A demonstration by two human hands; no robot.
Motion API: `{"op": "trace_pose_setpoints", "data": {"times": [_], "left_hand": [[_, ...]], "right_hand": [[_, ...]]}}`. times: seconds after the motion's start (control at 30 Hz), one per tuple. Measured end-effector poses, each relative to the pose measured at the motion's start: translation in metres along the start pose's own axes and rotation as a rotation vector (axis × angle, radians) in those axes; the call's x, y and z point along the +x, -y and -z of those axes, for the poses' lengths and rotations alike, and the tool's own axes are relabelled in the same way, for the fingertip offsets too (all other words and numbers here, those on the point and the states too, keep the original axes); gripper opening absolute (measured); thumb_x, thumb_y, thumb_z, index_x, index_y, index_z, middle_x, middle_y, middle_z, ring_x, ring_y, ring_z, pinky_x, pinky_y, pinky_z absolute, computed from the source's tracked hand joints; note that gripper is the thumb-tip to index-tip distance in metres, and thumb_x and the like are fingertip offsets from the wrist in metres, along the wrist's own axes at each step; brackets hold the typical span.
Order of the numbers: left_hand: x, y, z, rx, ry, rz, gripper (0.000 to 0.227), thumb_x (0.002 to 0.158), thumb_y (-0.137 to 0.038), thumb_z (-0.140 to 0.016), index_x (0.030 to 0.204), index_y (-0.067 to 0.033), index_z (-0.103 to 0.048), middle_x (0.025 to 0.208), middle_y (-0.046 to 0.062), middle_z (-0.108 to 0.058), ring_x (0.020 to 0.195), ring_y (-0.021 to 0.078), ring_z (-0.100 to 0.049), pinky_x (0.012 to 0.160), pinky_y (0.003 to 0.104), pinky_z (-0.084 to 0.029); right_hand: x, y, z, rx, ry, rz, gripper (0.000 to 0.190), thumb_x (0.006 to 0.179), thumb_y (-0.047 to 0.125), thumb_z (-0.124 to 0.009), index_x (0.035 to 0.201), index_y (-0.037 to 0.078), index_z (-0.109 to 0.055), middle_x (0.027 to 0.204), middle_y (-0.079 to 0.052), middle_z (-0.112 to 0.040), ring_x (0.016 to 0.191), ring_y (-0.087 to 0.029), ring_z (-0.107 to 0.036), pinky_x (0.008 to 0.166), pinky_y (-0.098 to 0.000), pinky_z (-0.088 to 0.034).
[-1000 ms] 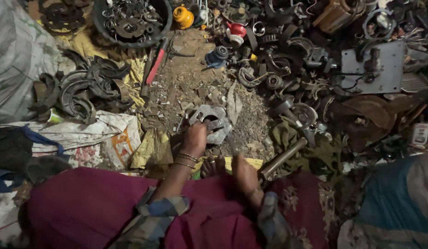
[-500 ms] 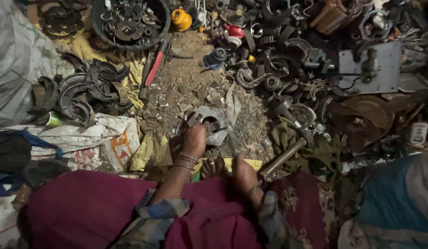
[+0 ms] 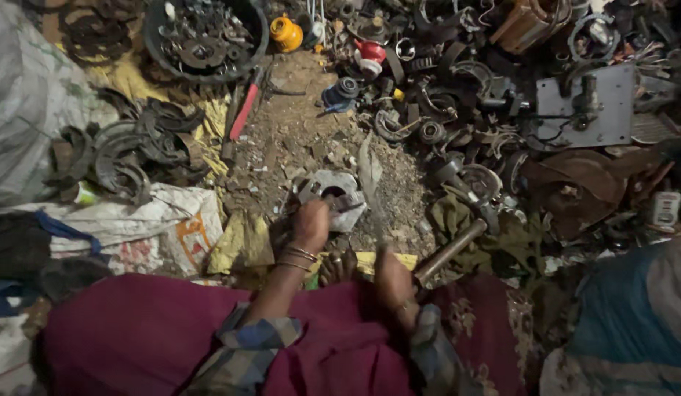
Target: The person sits on the floor and repeatedly strikes a metal part with a hammer. The person holds the metal piece with one hand and swings the hammer with the other, striking the same area multiple times.
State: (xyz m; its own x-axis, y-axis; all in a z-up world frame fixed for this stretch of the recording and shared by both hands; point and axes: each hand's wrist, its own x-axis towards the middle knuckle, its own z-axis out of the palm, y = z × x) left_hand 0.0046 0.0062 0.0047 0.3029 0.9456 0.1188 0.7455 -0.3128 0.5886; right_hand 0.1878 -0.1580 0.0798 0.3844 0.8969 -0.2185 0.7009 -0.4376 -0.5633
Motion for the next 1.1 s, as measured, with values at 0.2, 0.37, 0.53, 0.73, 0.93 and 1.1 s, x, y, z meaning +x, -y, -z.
{"op": "trace_pose_setpoints", "data": {"times": [0.2, 0.37, 0.53, 0.73, 0.93, 1.1], "left_hand": [[-0.001, 0.024, -0.048, -1.092, 0.012, 0.329, 0.022, 0.098, -0.016, -0.052, 0.099, 0.0018, -0.065, 0.1, 0.024, -0.069, 0.09, 0.0341, -0.072, 0.072, 0.042, -0.063], [-0.001, 0.024, -0.041, -0.875, -0.046, 0.22, 0.03, 0.102, -0.02, -0.05, 0.094, 0.0014, -0.068, 0.092, 0.019, -0.068, 0.088, 0.0303, -0.073, 0.069, 0.04, -0.06], [0.014, 0.031, -0.022, 0.028, -0.214, -0.204, 0.021, 0.092, -0.018, -0.058, 0.081, -0.0029, -0.069, 0.088, 0.022, -0.066, 0.09, 0.0405, -0.067, 0.077, 0.052, -0.054], [0.013, 0.021, -0.021, -0.011, -0.129, -0.144, 0.024, 0.086, -0.021, -0.067, 0.086, 0.0021, -0.071, 0.087, 0.026, -0.064, 0.084, 0.0441, -0.065, 0.072, 0.053, -0.053], [0.0, 0.015, -0.03, -0.064, -0.131, -0.121, 0.02, 0.084, -0.013, -0.064, 0.093, 0.0018, -0.075, 0.088, 0.025, -0.066, 0.086, 0.0444, -0.067, 0.072, 0.053, -0.053], [0.006, 0.019, -0.027, 0.067, -0.007, -0.03, 0.022, 0.098, -0.013, -0.056, 0.09, -0.0007, -0.073, 0.094, 0.027, -0.068, 0.092, 0.0413, -0.069, 0.077, 0.049, -0.055]], "right_hand": [[-0.011, 0.018, 0.055, -0.038, -0.453, 0.127, 0.034, 0.097, 0.02, -0.062, 0.122, 0.0, -0.05, 0.088, -0.035, -0.066, 0.079, -0.055, -0.062, 0.063, -0.0598, -0.049], [-0.012, 0.017, 0.018, -0.122, -0.151, 0.119, 0.032, 0.097, 0.021, -0.06, 0.123, 0.005, -0.053, 0.083, -0.031, -0.068, 0.079, -0.05, -0.067, 0.065, -0.0581, -0.051], [0.005, -0.02, -0.006, -0.343, -0.28, 0.523, 0.036, 0.098, 0.011, -0.057, 0.129, -0.005, -0.05, 0.09, -0.03, -0.067, 0.074, -0.048, -0.064, 0.06, -0.0548, -0.049], [0.017, -0.016, 0.031, -0.197, -0.36, 0.304, 0.035, 0.1, 0.015, -0.057, 0.129, -0.004, -0.049, 0.087, -0.029, -0.067, 0.072, -0.047, -0.065, 0.059, -0.0532, -0.05], [-0.001, 0.019, 0.032, -0.21, -0.206, 0.267, 0.036, 0.102, 0.02, -0.058, 0.128, -0.003, -0.048, 0.085, -0.028, -0.067, 0.071, -0.045, -0.066, 0.058, -0.0517, -0.051], [0.001, 0.026, 0.062, -0.152, -0.335, 0.153, 0.036, 0.104, 0.024, -0.059, 0.127, -0.002, -0.048, 0.083, -0.027, -0.066, 0.069, -0.044, -0.067, 0.056, -0.0504, -0.053]]}}
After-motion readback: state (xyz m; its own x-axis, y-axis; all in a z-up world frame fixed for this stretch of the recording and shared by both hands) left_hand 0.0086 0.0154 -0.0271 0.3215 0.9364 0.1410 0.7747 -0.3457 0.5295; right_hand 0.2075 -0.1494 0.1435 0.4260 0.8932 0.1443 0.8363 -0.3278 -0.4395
